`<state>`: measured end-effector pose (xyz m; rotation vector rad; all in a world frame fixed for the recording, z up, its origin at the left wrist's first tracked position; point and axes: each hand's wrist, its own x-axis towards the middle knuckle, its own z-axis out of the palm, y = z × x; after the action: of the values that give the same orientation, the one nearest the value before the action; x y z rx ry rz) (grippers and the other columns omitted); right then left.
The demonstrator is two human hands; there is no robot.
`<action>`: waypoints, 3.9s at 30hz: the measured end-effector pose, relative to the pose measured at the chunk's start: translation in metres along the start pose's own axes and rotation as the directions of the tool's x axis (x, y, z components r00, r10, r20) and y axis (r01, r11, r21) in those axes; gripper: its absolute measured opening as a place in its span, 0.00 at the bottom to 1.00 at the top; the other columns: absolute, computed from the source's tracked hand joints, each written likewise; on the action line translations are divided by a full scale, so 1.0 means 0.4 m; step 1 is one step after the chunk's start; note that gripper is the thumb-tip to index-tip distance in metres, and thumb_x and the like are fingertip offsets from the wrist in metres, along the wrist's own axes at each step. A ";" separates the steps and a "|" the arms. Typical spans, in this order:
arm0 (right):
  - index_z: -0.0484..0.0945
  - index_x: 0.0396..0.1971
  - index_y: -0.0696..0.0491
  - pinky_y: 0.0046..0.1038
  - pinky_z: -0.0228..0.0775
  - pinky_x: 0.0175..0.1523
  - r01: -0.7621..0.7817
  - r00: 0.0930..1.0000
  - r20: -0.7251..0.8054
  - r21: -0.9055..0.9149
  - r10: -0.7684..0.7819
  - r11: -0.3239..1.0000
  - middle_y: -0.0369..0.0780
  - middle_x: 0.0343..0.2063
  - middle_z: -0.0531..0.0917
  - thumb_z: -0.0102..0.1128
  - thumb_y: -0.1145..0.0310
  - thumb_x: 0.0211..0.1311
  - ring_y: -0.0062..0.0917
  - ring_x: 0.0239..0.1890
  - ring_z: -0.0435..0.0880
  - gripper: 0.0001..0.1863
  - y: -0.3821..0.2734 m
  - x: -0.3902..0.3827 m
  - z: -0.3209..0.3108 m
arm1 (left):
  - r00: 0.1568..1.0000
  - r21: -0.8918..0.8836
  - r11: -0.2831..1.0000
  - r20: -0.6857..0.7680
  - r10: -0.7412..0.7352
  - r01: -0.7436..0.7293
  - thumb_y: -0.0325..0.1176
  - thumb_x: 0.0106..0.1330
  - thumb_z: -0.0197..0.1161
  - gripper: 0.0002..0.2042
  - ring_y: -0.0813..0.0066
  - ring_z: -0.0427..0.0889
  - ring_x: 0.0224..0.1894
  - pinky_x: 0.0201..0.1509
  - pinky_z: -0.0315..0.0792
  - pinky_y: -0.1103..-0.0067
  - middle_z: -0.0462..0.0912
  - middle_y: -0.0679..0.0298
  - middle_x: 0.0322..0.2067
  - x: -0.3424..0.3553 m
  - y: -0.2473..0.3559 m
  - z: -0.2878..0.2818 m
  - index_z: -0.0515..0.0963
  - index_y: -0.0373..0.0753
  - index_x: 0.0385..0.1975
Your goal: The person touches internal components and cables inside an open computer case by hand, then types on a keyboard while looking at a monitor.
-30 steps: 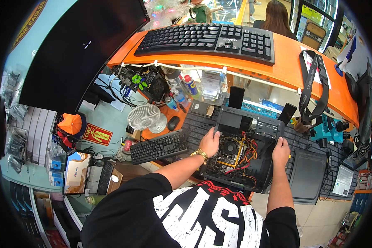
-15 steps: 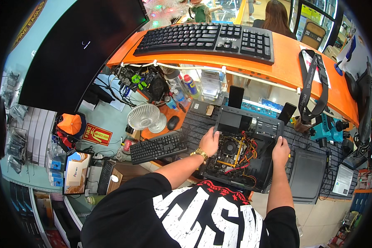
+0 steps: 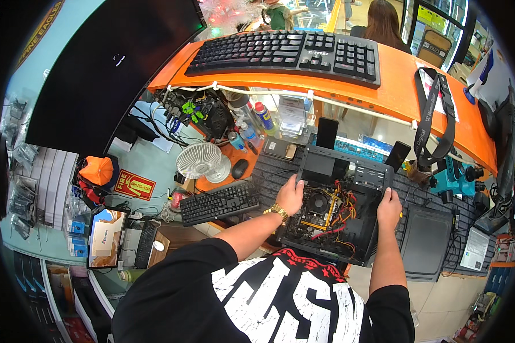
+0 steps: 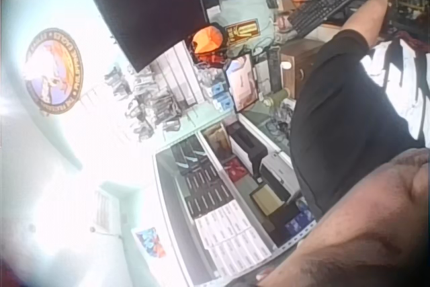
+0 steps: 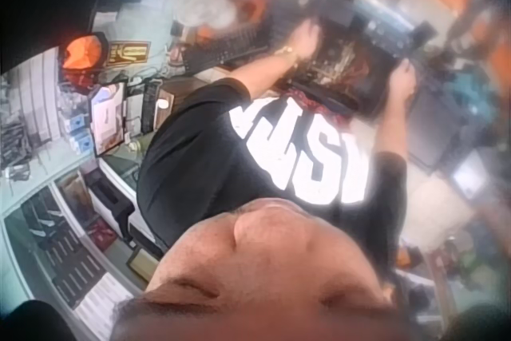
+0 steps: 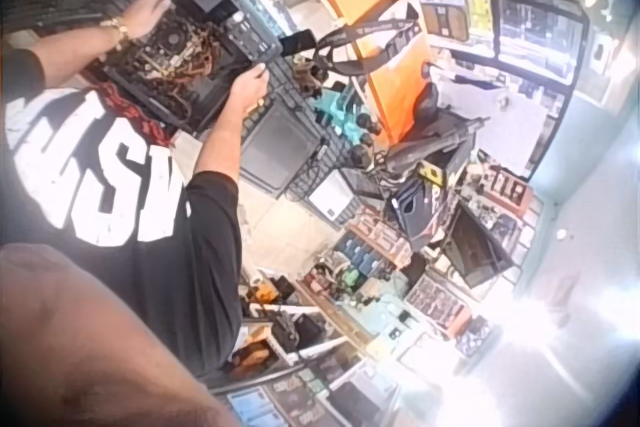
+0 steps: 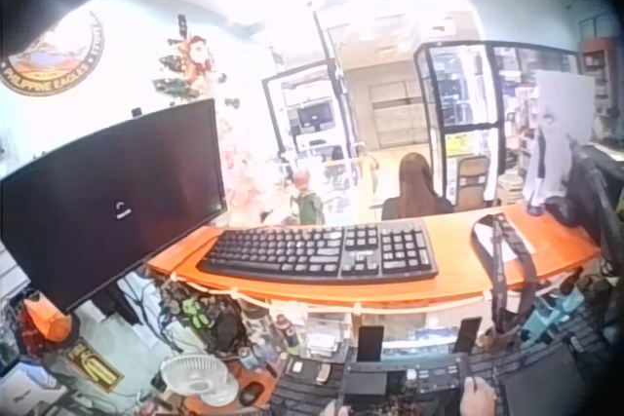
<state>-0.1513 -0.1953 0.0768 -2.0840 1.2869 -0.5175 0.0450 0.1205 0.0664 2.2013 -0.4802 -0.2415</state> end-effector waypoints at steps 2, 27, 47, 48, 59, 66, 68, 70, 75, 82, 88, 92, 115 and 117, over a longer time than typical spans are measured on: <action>0.88 0.54 0.57 0.55 0.79 0.58 -0.001 1.000 -0.020 -0.022 0.000 1.000 0.60 0.47 0.91 0.52 0.46 0.89 0.64 0.54 0.88 0.27 -0.001 -0.007 -0.008 | 1.000 0.001 1.000 0.012 -0.024 0.024 0.46 0.88 0.55 0.23 0.32 0.87 0.60 0.66 0.80 0.48 0.90 0.37 0.57 0.002 0.012 0.005 0.76 0.36 0.71; 0.89 0.61 0.56 0.56 0.79 0.64 -0.054 0.999 0.006 -0.025 0.054 0.998 0.62 0.51 0.91 0.53 0.46 0.87 0.64 0.58 0.88 0.29 -0.032 -0.011 -0.018 | 1.000 -0.011 1.000 0.005 0.004 -0.004 0.45 0.90 0.53 0.23 0.31 0.88 0.59 0.65 0.79 0.50 0.92 0.38 0.53 0.004 -0.015 0.014 0.78 0.36 0.71; 0.89 0.58 0.57 0.56 0.79 0.62 0.006 0.999 -0.035 -0.040 -0.007 0.999 0.61 0.50 0.91 0.53 0.46 0.88 0.64 0.58 0.88 0.29 -0.032 -0.014 -0.012 | 0.999 0.039 0.999 0.011 -0.032 0.032 0.48 0.88 0.55 0.25 0.30 0.88 0.59 0.65 0.79 0.47 0.91 0.36 0.54 0.003 -0.006 0.006 0.78 0.36 0.72; 0.89 0.58 0.57 0.56 0.79 0.62 0.002 0.999 -0.042 -0.047 -0.004 0.999 0.61 0.50 0.91 0.53 0.46 0.88 0.64 0.58 0.88 0.29 -0.025 -0.013 -0.012 | 0.998 0.050 0.997 0.026 -0.055 0.054 0.48 0.88 0.55 0.25 0.30 0.88 0.59 0.65 0.80 0.47 0.91 0.36 0.54 0.004 0.002 0.005 0.78 0.37 0.72; 0.89 0.62 0.53 0.54 0.80 0.62 -0.008 1.000 -0.031 -0.099 0.005 0.995 0.57 0.52 0.93 0.51 0.41 0.88 0.61 0.57 0.90 0.31 -0.017 -0.010 0.002 | 0.998 -0.079 0.995 -0.033 -0.058 0.055 0.48 0.88 0.54 0.24 0.32 0.87 0.61 0.66 0.78 0.48 0.90 0.38 0.57 -0.007 -0.010 0.002 0.80 0.37 0.70; 0.87 0.64 0.55 0.51 0.78 0.67 0.071 0.991 -0.102 -0.099 -0.081 0.993 0.55 0.60 0.91 0.50 0.44 0.90 0.59 0.63 0.88 0.30 -0.014 -0.017 0.004 | 0.989 -0.207 0.977 -0.121 -0.081 0.054 0.48 0.89 0.54 0.25 0.36 0.86 0.64 0.71 0.77 0.54 0.89 0.40 0.61 -0.024 -0.078 -0.007 0.81 0.35 0.70; 0.86 0.66 0.56 0.48 0.75 0.72 0.141 0.965 -0.212 -0.082 -0.156 0.987 0.52 0.65 0.88 0.50 0.45 0.90 0.55 0.68 0.85 0.30 -0.005 -0.032 0.007 | 0.997 -0.244 0.969 -0.065 -0.041 0.024 0.48 0.88 0.57 0.24 0.41 0.89 0.62 0.69 0.80 0.58 0.90 0.43 0.61 -0.060 -0.103 -0.052 0.84 0.35 0.67; 0.84 0.69 0.57 0.46 0.72 0.76 0.105 0.974 -0.196 -0.065 -0.116 0.992 0.52 0.70 0.85 0.51 0.47 0.90 0.52 0.72 0.82 0.30 -0.003 -0.047 0.000 | 0.998 -0.271 0.962 -0.039 -0.040 0.028 0.41 0.85 0.65 0.18 0.54 0.95 0.53 0.59 0.86 0.66 0.91 0.48 0.58 -0.089 -0.142 -0.112 0.87 0.35 0.63; 0.79 0.72 0.63 0.46 0.71 0.77 0.131 0.974 -0.167 -0.137 -0.153 0.982 0.57 0.67 0.83 0.55 0.52 0.90 0.54 0.71 0.81 0.30 0.040 -0.155 -0.031 | 0.988 -0.204 0.979 -0.151 -0.019 -0.013 0.38 0.79 0.70 0.12 0.55 0.94 0.41 0.49 0.87 0.65 0.94 0.51 0.44 -0.141 -0.309 -0.281 0.92 0.37 0.52; 0.74 0.78 0.61 0.49 0.69 0.79 0.055 0.987 -0.130 -0.282 -0.095 0.958 0.58 0.72 0.78 0.59 0.52 0.89 0.56 0.74 0.78 0.33 0.109 -0.406 -0.068 | 0.986 -0.137 0.990 -0.154 -0.058 0.037 0.35 0.79 0.73 0.12 0.70 0.92 0.35 0.43 0.85 0.73 0.95 0.57 0.37 -0.098 -0.548 -0.475 0.91 0.35 0.53; 0.62 0.86 0.60 0.54 0.62 0.84 -0.098 0.990 -0.135 -0.432 0.043 0.896 0.63 0.79 0.71 0.55 0.44 0.90 0.62 0.80 0.70 0.42 0.070 -0.542 -0.014 | 0.994 -0.253 0.963 -0.030 -0.105 0.094 0.38 0.80 0.72 0.13 0.68 0.93 0.38 0.46 0.85 0.70 0.95 0.58 0.38 0.021 -0.569 -0.534 0.91 0.35 0.52; 0.57 0.88 0.60 0.55 0.63 0.83 -0.137 0.988 -0.121 -0.440 0.093 0.887 0.65 0.78 0.71 0.51 0.40 0.90 0.64 0.79 0.71 0.45 0.029 -0.543 -0.008 | 0.999 -0.504 0.863 0.024 0.039 -0.022 0.35 0.83 0.72 0.12 0.81 0.90 0.40 0.47 0.83 0.78 0.94 0.68 0.39 0.175 -0.419 -0.590 0.89 0.34 0.56; 0.53 0.90 0.55 0.53 0.70 0.81 -0.368 0.930 -0.156 -0.365 0.334 0.855 0.61 0.79 0.71 0.59 0.33 0.82 0.63 0.76 0.75 0.54 -0.097 -0.574 -0.047 | 0.967 -0.795 0.559 -0.134 0.217 -0.236 0.35 0.88 0.67 0.17 0.77 0.90 0.43 0.48 0.86 0.78 0.92 0.53 0.60 0.583 -0.069 -0.739 0.78 0.30 0.65; 0.53 0.90 0.55 0.54 0.70 0.80 -0.362 0.931 -0.183 -0.364 0.315 0.858 0.61 0.78 0.71 0.59 0.33 0.82 0.63 0.75 0.75 0.54 -0.086 -0.578 -0.043 | 0.960 -0.768 0.583 -0.157 0.230 -0.266 0.35 0.87 0.68 0.17 0.77 0.90 0.43 0.48 0.85 0.78 0.92 0.53 0.59 0.579 -0.068 -0.733 0.79 0.29 0.65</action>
<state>-0.2427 0.0177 0.1120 -2.0859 1.9148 -0.2369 0.3598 0.2467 0.2257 1.2406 -0.5250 -0.1997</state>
